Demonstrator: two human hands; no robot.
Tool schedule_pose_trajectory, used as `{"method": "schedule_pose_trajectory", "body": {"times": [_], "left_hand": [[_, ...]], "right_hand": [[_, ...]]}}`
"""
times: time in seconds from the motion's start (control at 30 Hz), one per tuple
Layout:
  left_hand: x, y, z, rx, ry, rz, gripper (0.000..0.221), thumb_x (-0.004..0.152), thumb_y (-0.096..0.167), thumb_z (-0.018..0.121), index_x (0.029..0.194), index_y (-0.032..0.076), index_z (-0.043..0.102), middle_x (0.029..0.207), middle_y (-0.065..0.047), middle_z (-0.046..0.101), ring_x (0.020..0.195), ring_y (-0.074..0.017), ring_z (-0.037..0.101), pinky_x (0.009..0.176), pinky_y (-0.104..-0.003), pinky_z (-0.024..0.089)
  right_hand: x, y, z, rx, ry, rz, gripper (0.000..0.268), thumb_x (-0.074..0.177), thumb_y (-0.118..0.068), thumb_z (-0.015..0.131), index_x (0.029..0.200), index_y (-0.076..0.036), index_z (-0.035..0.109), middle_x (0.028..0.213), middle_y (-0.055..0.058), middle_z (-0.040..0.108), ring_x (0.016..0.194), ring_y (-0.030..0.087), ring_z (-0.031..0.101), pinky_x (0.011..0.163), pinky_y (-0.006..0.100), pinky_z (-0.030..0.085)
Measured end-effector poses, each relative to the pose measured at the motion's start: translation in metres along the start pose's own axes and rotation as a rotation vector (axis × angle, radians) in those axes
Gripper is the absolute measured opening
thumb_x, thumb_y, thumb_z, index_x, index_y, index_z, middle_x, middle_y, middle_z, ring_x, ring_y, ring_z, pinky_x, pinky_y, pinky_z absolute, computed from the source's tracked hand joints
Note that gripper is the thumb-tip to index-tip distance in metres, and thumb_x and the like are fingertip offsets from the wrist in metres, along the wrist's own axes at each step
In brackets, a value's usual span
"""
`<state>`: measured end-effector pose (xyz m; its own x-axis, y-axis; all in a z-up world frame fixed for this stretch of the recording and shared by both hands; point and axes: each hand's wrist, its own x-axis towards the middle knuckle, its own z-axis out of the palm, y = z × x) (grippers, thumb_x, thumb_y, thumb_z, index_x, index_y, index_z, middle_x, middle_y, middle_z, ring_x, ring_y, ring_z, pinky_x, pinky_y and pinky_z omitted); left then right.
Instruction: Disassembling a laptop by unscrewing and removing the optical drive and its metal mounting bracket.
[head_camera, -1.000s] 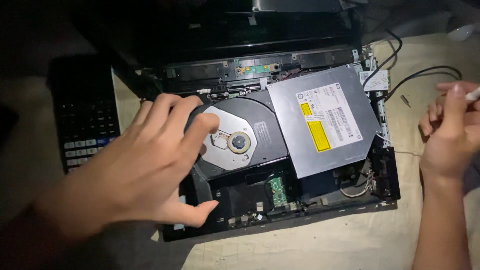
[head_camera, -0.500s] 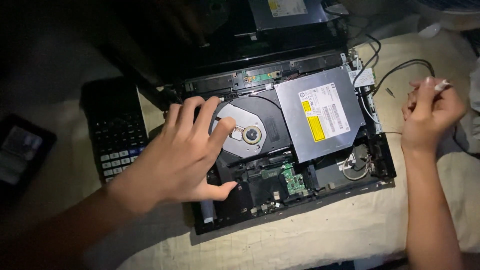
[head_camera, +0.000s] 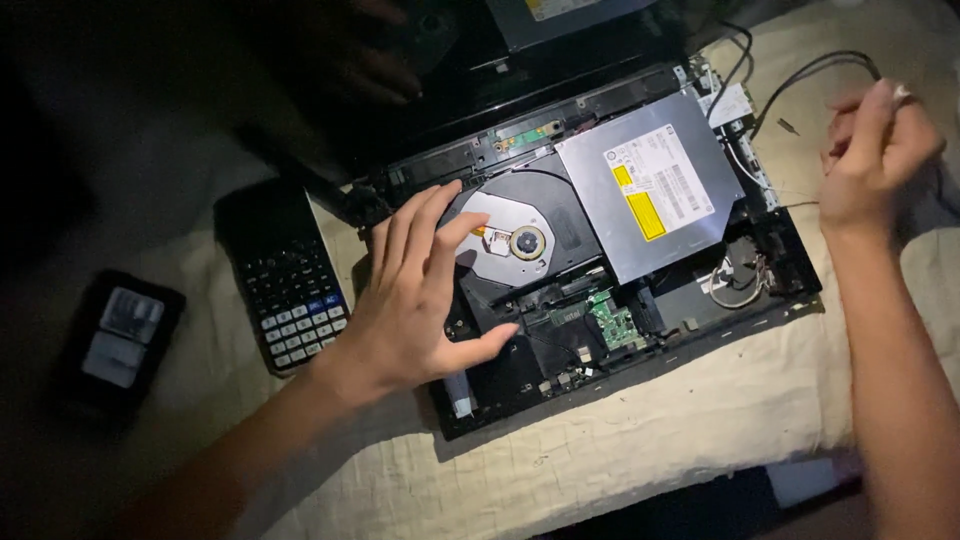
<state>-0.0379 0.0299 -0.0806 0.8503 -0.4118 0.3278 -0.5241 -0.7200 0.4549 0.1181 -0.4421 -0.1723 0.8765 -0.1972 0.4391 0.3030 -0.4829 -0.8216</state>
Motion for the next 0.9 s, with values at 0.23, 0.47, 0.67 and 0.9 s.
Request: {"method": "schedule_pose_trajectory", "body": {"times": [0.23, 0.47, 0.67, 0.9], "left_hand": [[-0.004, -0.004, 0.002, -0.1, 0.034, -0.01, 0.083, 0.082, 0.052, 0.078, 0.142, 0.005, 0.045, 0.156, -0.027, 0.041, 0.147, -0.0438, 0.042, 0.116, -0.052, 0.036], [-0.007, -0.001, -0.002, -0.381, 0.265, 0.217, 0.036, 0.107, 0.035, 0.043, 0.119, 0.002, 0.05, 0.128, -0.028, 0.059, 0.124, -0.0439, 0.059, 0.106, -0.055, 0.053], [-0.013, -0.007, 0.011, -0.402, 0.385, 0.369, 0.037, 0.109, 0.037, 0.036, 0.104, 0.003, 0.052, 0.103, -0.025, 0.068, 0.099, -0.0402, 0.068, 0.084, -0.046, 0.061], [-0.006, -0.008, 0.007, -0.383, 0.315, 0.477, 0.042, 0.108, 0.039, 0.035, 0.103, 0.004, 0.059, 0.101, -0.022, 0.071, 0.092, -0.0365, 0.073, 0.077, -0.045, 0.061]], "right_hand": [[-0.004, -0.054, 0.015, 0.089, -0.029, 0.101, 0.038, 0.118, -0.044, 0.035, 0.119, -0.008, 0.048, 0.069, -0.004, 0.02, 0.056, 0.007, 0.023, 0.049, 0.024, 0.013], [0.002, -0.008, -0.005, -0.036, -0.068, -0.044, 0.051, 0.137, -0.016, 0.045, 0.088, -0.001, 0.05, 0.075, 0.012, 0.046, 0.063, 0.019, 0.044, 0.081, 0.035, 0.04], [0.003, -0.003, -0.009, -0.031, -0.066, 0.047, 0.016, 0.13, -0.005, 0.065, 0.118, 0.005, 0.064, 0.083, 0.012, 0.054, 0.068, 0.015, 0.048, 0.057, 0.03, 0.034], [0.002, -0.014, -0.01, 0.11, 0.04, 0.151, 0.022, 0.115, -0.004, 0.083, 0.109, -0.003, 0.062, 0.086, 0.005, 0.049, 0.064, 0.009, 0.043, 0.048, 0.026, 0.032]]}}
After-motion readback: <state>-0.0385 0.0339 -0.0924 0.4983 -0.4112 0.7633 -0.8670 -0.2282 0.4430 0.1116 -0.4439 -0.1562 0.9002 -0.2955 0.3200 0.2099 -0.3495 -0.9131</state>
